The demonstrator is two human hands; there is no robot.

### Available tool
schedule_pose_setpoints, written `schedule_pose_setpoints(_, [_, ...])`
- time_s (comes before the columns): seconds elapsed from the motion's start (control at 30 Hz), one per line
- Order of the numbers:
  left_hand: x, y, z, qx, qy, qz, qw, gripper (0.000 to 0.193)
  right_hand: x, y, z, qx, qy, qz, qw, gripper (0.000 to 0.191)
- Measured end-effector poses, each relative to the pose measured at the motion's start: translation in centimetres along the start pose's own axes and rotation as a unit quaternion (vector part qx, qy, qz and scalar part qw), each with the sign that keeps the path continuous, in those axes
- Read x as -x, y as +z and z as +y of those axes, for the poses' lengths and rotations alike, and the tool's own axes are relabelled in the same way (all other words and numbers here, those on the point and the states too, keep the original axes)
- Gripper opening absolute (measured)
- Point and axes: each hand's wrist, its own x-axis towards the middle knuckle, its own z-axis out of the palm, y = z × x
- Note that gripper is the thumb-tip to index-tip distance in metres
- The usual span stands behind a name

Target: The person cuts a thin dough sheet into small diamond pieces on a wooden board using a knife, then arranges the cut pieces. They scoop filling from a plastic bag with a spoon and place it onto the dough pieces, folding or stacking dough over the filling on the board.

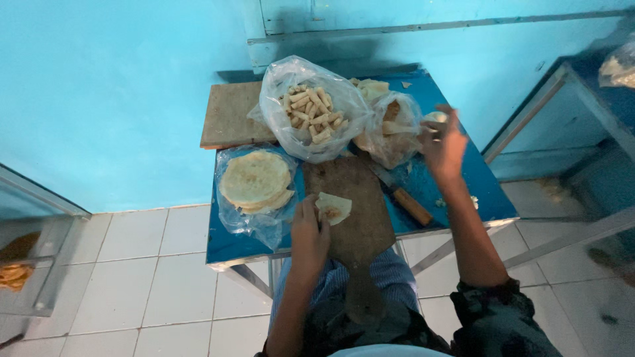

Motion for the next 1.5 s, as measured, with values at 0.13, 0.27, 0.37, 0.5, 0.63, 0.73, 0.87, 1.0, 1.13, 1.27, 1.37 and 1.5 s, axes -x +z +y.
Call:
schedule_pose_setpoints(0.13, [0.0, 0.6, -0.4, 0.040, 0.007, 0.011, 0.999, 0.040, 5.8, 2.7, -1.6, 0.224, -0.228, 0.062, 0.945, 0.071])
schedule_pose_setpoints(0.27, [0.2, 0.7, -1.0, 0.036, 0.048, 0.029, 0.998, 0.027, 13.6, 4.9, -3.7, 0.078, -0.208, -0.119, 0.968, 0.057])
schedule_pose_setpoints(0.37, [0.2, 0.5, -1.1, 0.023, 0.013, -0.012, 1.000, 0.025, 15.3, 6.2, -5.0, 0.072, -0.148, -0.132, 0.978, 0.059])
schedule_pose_setpoints(0.5, [0.2, 0.2, -0.7, -0.013, 0.016, -0.036, 0.999, 0.018, 14.9, 6.9, -5.8, 0.057, -0.098, -0.143, 0.983, 0.057])
schedule_pose_setpoints(0.63, [0.3, 0.2, -0.4, -0.012, 0.058, -0.023, 0.998, 0.017, 14.7, 7.0, -6.4, 0.006, -0.036, -0.170, 0.985, 0.059])
schedule_pose_setpoints(0.73, [0.3, 0.5, -0.4, -0.019, 0.057, -0.024, 0.998, 0.017, 15.2, 6.8, -7.2, -0.050, -0.074, -0.153, 0.984, 0.060])
schedule_pose_setpoints(0.87, [0.2, 0.9, -0.4, -0.035, 0.052, -0.026, 0.998, 0.015, 15.8, 6.3, -7.9, -0.022, -0.191, -0.116, 0.974, 0.059])
schedule_pose_setpoints(1.0, [0.3, 0.9, -0.3, 0.004, 0.074, 0.004, 0.997, 0.030, 16.4, 6.4, -7.9, -0.018, -0.282, -0.110, 0.953, 0.054])
schedule_pose_setpoints(1.13, [0.4, 0.9, -0.4, -0.007, 0.048, -0.025, 0.998, 0.027, 16.7, 6.2, -7.7, -0.013, -0.231, -0.181, 0.956, 0.054])
schedule_pose_setpoints(1.27, [0.3, 1.0, -0.6, -0.026, 0.068, -0.023, 0.997, 0.017, 16.1, 5.5, -7.4, -0.029, -0.225, -0.210, 0.951, 0.058])
schedule_pose_setpoints(1.37, [0.0, 0.2, -0.3, -0.015, 0.112, -0.013, 0.993, 0.019, 14.5, 4.6, -6.7, -0.025, -0.233, -0.277, 0.932, 0.063])
schedule_pose_setpoints(1.5, [-0.4, -1.9, 0.3, 0.005, 0.129, -0.101, 0.986, 0.033, 13.1, 4.7, -5.7, -0.028, -0.196, -0.364, 0.910, 0.060])
